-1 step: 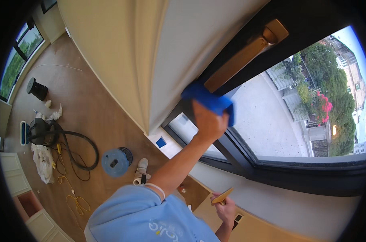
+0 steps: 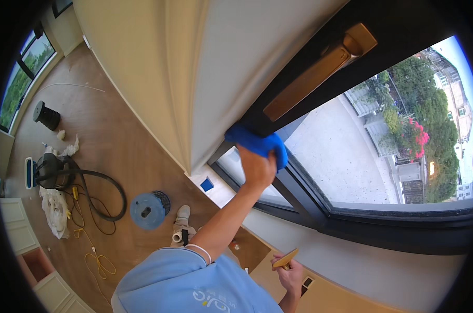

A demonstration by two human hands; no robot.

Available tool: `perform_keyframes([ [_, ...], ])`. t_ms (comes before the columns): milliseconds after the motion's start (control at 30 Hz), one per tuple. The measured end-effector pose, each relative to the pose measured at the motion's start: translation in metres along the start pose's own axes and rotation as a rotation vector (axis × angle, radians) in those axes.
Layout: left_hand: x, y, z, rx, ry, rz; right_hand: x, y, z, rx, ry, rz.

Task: The person cleans a window using a squeegee and a blue cloth. They wipe the window frame and glass, apply a cleaning spray, and continue wiping the surface and sill.

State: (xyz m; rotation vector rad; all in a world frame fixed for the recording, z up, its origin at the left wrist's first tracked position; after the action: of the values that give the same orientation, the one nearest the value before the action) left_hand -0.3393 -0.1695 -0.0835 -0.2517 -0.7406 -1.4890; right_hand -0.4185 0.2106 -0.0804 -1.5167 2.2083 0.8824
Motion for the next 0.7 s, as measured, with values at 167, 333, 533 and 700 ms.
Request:
perform_keyframes([
  [167, -0.028, -0.011, -0.031, -0.034, 0.187, 0.109, -0.029, -0.010, 0.000, 0.027, -0.085, 0.019],
  [333, -0.057, -0.032, -0.027, -0.266, 0.356, -0.017, -0.042, -0.001, 0.028, 0.027, -0.028, 0.027],
  [533, -0.129, -0.105, 0.059, -0.886, 0.825, -0.205, -0.083, 0.002, 0.043, 0.017, -0.077, 0.099],
  [700, -0.179, -0.137, 0.182, -1.197, 1.243, -0.665, -0.128, 0.006, 0.059, 0.086, -0.064, 0.210],
])
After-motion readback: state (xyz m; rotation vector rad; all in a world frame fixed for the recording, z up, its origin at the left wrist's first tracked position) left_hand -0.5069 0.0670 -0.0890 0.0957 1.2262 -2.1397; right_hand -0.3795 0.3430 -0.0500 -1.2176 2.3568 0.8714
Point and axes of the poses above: each hand's wrist, its own x-axis towards the middle knuckle, its own y-axis out of the back of the hand, z = x × y, the point moved 4 cm from there along x, towards the middle knuckle, and after that the axes turned 10 degrees about -z, right-handed, at the moved point
